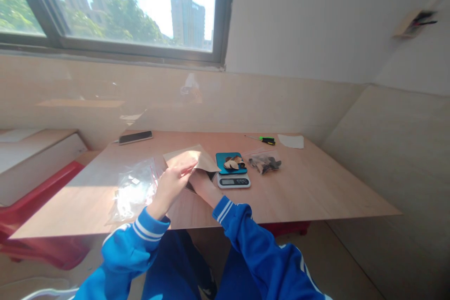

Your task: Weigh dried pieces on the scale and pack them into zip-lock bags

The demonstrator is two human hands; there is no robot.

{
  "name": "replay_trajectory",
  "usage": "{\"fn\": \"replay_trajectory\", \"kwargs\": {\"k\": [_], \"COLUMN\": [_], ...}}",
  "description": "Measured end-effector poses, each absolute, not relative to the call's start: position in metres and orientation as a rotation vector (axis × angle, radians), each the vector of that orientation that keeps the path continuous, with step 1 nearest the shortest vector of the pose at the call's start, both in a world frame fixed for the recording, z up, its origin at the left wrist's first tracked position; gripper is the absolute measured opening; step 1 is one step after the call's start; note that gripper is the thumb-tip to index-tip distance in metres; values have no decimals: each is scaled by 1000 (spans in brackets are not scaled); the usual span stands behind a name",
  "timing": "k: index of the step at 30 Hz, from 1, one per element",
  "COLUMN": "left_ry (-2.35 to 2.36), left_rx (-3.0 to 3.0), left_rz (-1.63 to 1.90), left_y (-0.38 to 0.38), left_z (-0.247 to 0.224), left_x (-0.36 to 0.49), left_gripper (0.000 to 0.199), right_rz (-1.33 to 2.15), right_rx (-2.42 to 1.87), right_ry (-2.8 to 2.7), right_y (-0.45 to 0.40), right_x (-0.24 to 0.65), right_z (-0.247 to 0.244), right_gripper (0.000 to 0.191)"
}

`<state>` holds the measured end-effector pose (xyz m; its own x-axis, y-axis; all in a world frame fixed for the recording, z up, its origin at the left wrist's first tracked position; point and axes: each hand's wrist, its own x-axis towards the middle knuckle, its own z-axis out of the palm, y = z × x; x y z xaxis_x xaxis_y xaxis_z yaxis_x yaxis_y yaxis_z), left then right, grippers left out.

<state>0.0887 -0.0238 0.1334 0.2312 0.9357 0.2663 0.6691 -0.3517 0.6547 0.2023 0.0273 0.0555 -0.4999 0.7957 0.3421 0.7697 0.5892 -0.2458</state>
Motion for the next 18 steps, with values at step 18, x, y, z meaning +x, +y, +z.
{"fn": "replay_trajectory", "kwargs": {"k": [18], "left_ry": [1528], "left_rx": [2109], "left_rz": [882], "left_y": [-11], "left_z": [151], "left_x": [73], "left_gripper": [34], "right_rz": [19], "right_rx": [-1239], "right_ry": [-2253], "right_y": [-22], "right_x": [239], "right_z": [99], "right_gripper": [24]}}
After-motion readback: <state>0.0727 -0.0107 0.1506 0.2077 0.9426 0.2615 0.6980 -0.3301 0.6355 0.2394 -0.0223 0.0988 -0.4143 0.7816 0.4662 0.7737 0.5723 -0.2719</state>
